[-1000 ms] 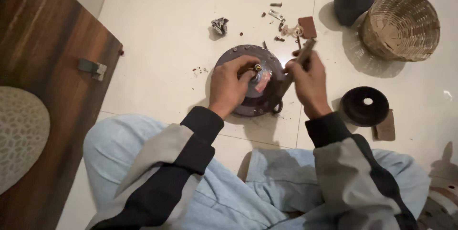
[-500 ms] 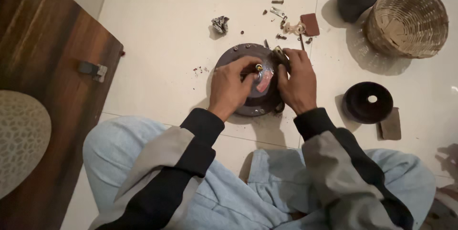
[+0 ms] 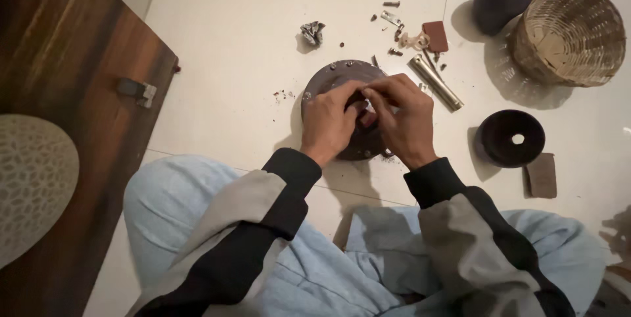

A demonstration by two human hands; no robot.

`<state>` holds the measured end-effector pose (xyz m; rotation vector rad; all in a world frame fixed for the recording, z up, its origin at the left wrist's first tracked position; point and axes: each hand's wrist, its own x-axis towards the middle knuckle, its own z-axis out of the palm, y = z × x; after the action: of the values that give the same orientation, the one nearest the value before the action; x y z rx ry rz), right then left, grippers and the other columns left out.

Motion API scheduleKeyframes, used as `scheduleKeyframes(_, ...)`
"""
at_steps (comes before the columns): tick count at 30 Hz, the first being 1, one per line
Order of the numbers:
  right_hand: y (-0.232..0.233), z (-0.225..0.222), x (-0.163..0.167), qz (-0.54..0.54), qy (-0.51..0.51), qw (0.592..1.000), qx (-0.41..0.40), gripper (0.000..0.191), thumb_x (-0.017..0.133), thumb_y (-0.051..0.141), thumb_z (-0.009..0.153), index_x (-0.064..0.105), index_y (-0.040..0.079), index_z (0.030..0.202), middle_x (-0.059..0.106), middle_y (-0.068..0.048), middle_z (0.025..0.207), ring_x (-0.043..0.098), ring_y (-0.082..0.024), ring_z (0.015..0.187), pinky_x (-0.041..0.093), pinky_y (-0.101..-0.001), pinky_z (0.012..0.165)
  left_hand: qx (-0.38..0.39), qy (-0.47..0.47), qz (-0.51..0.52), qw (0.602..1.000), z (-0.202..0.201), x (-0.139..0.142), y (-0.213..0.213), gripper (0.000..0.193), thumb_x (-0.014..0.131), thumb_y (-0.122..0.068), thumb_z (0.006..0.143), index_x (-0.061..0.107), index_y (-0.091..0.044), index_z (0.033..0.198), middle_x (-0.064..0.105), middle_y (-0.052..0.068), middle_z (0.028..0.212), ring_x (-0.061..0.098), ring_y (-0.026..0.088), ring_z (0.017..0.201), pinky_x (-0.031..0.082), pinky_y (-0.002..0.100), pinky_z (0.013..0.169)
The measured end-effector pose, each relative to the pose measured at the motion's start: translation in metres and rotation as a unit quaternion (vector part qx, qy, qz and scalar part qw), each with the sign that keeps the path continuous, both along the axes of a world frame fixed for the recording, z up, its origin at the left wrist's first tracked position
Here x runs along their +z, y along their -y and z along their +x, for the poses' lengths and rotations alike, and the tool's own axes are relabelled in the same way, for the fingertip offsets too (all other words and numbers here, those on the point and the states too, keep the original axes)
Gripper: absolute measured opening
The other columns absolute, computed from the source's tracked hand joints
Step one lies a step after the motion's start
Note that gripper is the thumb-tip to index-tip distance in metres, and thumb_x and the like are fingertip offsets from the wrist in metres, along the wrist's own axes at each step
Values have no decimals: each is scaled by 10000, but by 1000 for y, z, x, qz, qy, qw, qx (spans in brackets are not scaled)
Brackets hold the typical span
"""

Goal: The person sits on the floor and assembles small electrical components. They insert a brass tube into a metal base, attach a white plastic connector, and use a screwdriver to tighten a screw on the connector.

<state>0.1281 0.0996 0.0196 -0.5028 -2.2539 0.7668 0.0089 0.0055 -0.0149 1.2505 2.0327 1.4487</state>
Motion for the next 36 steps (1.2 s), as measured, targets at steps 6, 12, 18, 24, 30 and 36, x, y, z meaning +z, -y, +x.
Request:
scheduleKeyframes(6,8,-2,-14,-137,1,988,-67,62,719,49,999,700,11,1044,694,-100,968,738,-183,693,563,-306,620,11,-41,22,999,2,1,-1,242,630,-83,925,678,-133,1157,743,142,960,704,380,891,548,480,755)
scheduleKeyframes(12,11,6,-17,164,44,983,-73,108,737,46,990,715,45,1095,687,-110,1078,721,-283,810,578,-358,696,-4,-4,-17,1000,2,5,-1,159,644,-133,968,689,-148,1120,754,110,916,708,363,901,553,464,742)
scheduleKeyframes(18,8,11,-14,235,72,968,-41,213,700,27,928,694,50,1139,694,-86,1120,727,-280,843,583,-362,729,7,-26,25,999,1,5,-1,219,676,-110,910,722,-141,1121,753,131,1000,697,382,922,552,459,749)
scheduleKeyframes(24,8,8,-11,117,63,989,-63,82,734,82,1021,686,77,1086,682,-70,1033,725,-253,786,567,-360,683,-2,-4,62,998,-1,3,0,224,670,-91,928,714,-119,1146,745,147,1036,701,386,958,570,440,786)
scheduleKeyframes(30,9,7,-17,55,44,996,-63,138,725,64,995,682,25,1120,675,-106,1027,732,-239,813,578,-331,688,3,-15,57,998,-1,1,-1,271,651,-75,900,721,-123,1158,746,155,1025,697,399,955,561,459,795)
scheduleKeyframes(36,-12,18,-35,-44,-20,998,-34,93,731,79,1004,699,14,1062,721,-83,993,734,-175,854,585,-293,781,-3,-42,-51,998,-2,-3,-5,183,685,-183,939,698,-147,1118,737,169,927,688,417,903,532,513,744)
